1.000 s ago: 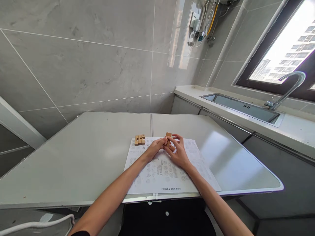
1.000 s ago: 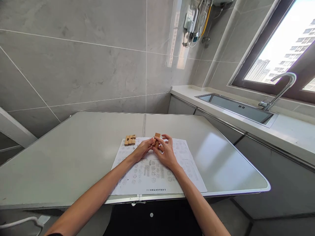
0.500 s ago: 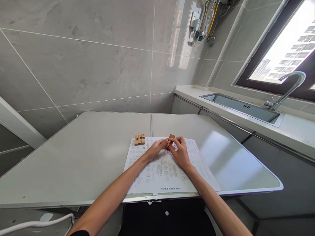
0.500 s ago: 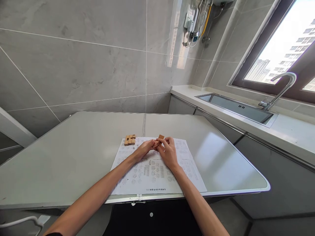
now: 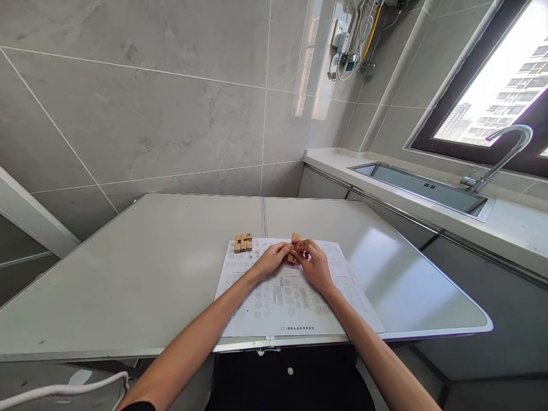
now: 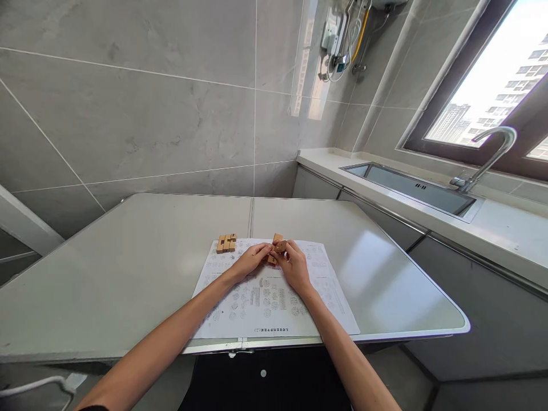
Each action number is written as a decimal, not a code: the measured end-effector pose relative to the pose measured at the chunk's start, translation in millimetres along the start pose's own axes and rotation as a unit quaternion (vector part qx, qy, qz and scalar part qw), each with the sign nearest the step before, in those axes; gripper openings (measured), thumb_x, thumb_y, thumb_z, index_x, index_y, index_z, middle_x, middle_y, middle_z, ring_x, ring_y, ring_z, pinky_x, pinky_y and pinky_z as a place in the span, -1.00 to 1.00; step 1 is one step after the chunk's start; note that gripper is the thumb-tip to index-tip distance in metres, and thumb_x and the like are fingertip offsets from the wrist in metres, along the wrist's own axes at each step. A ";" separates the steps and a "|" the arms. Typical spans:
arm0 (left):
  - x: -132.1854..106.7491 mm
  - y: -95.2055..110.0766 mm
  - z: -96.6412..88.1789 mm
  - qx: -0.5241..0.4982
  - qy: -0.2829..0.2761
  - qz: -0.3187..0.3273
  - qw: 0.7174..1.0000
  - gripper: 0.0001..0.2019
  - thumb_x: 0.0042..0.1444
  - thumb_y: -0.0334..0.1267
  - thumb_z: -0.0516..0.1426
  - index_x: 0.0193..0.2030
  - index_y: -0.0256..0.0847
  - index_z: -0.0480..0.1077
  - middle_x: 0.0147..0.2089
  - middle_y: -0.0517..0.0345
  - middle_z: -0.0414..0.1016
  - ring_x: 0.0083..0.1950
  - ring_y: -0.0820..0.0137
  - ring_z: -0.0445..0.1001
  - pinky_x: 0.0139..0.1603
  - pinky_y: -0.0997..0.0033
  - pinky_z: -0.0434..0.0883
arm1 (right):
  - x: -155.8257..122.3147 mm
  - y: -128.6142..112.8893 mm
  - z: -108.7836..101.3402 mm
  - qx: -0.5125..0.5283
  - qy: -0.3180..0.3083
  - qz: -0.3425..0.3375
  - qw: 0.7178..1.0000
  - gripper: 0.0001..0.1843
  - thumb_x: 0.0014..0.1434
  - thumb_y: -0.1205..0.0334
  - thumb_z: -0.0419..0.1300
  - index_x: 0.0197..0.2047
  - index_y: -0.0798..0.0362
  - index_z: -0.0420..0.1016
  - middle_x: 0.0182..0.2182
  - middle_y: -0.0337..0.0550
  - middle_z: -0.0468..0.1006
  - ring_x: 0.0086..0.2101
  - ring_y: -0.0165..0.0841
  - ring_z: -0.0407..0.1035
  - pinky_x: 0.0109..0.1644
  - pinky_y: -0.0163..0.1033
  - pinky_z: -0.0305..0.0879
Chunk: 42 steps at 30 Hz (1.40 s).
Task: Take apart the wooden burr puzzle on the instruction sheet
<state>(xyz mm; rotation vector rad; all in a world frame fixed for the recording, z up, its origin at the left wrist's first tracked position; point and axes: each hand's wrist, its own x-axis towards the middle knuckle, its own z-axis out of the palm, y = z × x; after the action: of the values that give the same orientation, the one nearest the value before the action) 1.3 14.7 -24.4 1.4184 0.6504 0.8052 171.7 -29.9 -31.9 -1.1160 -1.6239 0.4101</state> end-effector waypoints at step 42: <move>-9.6 5.5 -15.0 0.533 -0.028 0.235 0.812 -0.79 0.43 -0.16 0.09 -0.07 -0.08 0.57 -0.13 0.09 0.52 -0.06 0.26 0.46 0.11 0.17 0.40 | -3.4 32.5 0.0 -0.201 0.021 0.196 0.960 -0.60 0.43 0.00 -0.01 -0.14 0.00 0.59 -0.14 -0.03 0.66 -0.15 -0.14 0.48 -0.12 -0.14 0.25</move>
<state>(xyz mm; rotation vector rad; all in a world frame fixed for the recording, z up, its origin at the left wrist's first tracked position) -16.9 15.7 -20.6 2.7069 0.7507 0.7827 186.5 -16.4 -57.7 -1.7556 -1.4821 0.3114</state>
